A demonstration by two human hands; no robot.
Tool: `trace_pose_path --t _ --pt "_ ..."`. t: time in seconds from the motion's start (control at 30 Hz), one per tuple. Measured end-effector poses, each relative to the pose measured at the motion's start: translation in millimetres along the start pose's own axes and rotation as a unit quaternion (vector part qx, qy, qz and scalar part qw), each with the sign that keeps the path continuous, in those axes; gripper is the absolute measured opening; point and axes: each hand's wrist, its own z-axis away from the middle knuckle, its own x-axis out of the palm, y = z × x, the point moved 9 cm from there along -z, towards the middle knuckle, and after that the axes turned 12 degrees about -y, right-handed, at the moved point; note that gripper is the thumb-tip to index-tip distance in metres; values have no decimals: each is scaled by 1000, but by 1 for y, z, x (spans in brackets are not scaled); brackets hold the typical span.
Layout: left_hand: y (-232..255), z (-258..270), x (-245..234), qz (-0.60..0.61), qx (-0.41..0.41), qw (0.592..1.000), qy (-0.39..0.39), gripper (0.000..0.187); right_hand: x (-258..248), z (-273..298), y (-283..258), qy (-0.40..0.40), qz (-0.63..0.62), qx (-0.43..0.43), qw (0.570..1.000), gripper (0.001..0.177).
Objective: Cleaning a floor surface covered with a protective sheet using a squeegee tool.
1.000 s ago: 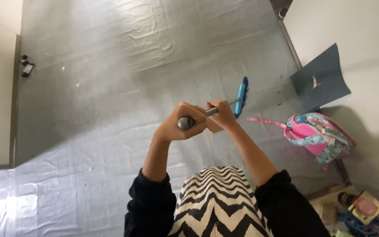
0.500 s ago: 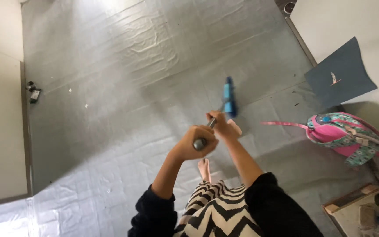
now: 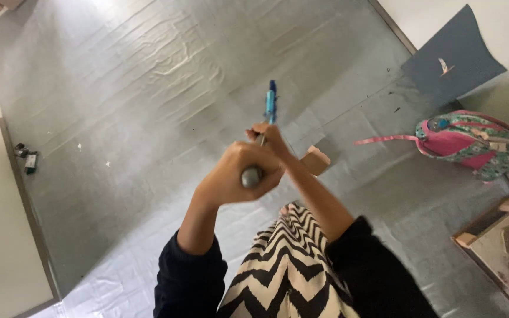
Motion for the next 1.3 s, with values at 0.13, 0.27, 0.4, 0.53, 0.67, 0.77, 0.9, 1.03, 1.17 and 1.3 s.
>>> trace_pose_path --t 0.13,0.27,0.4,0.53,0.67,0.77,0.9,1.03,1.17,1.3 --pt "-15 -24 -10 22 37 998 36 18 -13 -20 -1 -225 -27 128 965 12" --pt "-48 -48 -4 68 56 996 28 26 -32 -21 12 -286 106 131 943 17" --pt "-47 -58 -8 103 43 994 9 22 -30 1 82 -261 42 195 944 14" --pt "-43 -52 -10 121 67 990 19 17 -30 3 88 -190 22 5 982 17" --pt "-39 -57 -11 58 93 994 13 9 -34 2 41 -158 2 -77 984 25" --pt "-49 -65 -4 27 72 997 -4 8 -45 5 14 -150 -46 -54 986 38" --pt "-38 -77 -2 45 101 994 -23 10 -85 1 -2 -129 -99 -36 986 57" --pt "-23 -86 -3 102 172 979 -36 20 -99 -26 -5 -132 -19 90 987 42" --pt "-27 -99 0 129 176 974 -57 29 -144 0 35 -120 214 290 925 31" --pt "-31 -113 -3 204 165 962 -70 22 -173 20 19 -122 193 378 897 33"
